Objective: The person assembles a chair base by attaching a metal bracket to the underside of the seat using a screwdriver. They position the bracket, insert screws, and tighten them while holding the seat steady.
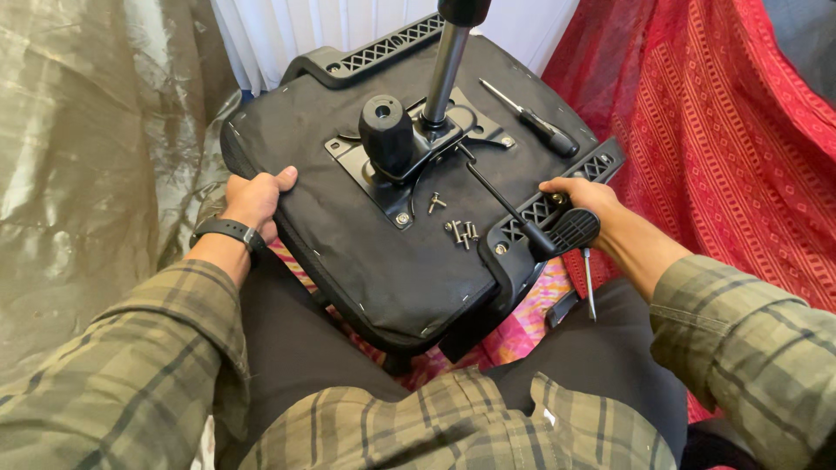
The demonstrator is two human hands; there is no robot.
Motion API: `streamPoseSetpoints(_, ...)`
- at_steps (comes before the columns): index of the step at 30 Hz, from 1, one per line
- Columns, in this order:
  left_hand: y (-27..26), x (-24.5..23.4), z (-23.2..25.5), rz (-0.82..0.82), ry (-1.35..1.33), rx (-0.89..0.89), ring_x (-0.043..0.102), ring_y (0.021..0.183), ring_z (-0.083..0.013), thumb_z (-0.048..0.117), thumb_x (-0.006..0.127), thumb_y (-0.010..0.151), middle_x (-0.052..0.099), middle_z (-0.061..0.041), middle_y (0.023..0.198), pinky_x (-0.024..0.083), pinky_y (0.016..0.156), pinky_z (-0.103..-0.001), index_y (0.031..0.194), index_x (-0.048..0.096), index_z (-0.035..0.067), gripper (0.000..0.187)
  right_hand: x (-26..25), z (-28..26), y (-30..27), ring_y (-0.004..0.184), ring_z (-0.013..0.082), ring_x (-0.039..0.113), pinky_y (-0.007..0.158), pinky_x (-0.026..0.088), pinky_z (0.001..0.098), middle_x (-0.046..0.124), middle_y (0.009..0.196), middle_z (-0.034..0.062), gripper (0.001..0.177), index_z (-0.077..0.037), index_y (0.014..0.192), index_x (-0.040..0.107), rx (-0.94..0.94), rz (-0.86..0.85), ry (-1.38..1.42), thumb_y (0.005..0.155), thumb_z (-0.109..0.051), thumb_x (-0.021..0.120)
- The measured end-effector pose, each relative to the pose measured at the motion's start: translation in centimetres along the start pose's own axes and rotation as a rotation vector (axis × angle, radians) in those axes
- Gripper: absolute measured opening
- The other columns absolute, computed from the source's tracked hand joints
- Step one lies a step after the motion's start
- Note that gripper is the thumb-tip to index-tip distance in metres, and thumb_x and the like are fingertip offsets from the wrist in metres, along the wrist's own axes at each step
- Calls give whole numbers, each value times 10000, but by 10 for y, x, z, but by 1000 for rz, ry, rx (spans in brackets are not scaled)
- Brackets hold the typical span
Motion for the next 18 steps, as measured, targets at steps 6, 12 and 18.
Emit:
streamPoseSetpoints(6, 16, -4, 8, 7, 6, -6, 709, 1068, -351, -35, 732, 837, 672, -215, 1243, 608, 930, -490, 1297, 557, -90, 495, 9, 2, -8, 633, 252, 706, 577, 608, 419, 701, 847, 119, 249, 38, 959, 659, -4, 12, 34, 800, -86, 805)
streamPoseSetpoints(12, 22, -5, 14, -34, -39, 16, 713, 1089, -354, -23, 735, 857, 654, -230, 1278, 608, 963, -487, 1318, 519, -105, 515, 20, -10, -3, 643, 239, 706, 574, 599, 415, 706, 861, 114, 276, 47, 972, 671, -54, 56, 4, 789, -82, 830)
streamPoseSetpoints(18, -7, 3, -3, -4, -87, -30, 700, 1079, -361, -15, 707, 886, 664, -225, 1252, 593, 947, -487, 1312, 541, -93, 464, 8, -32, 22, 663, 222, 718, 596, 615, 428, 694, 860, 87, 257, 5, 962, 642, -19, -9, -42, 800, -82, 822)
Point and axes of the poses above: each hand's wrist, its own y-axis towards the middle knuckle, its own x-axis out of the palm, z = x × y, the point moved 1 cm from there along y, towards the middle knuckle
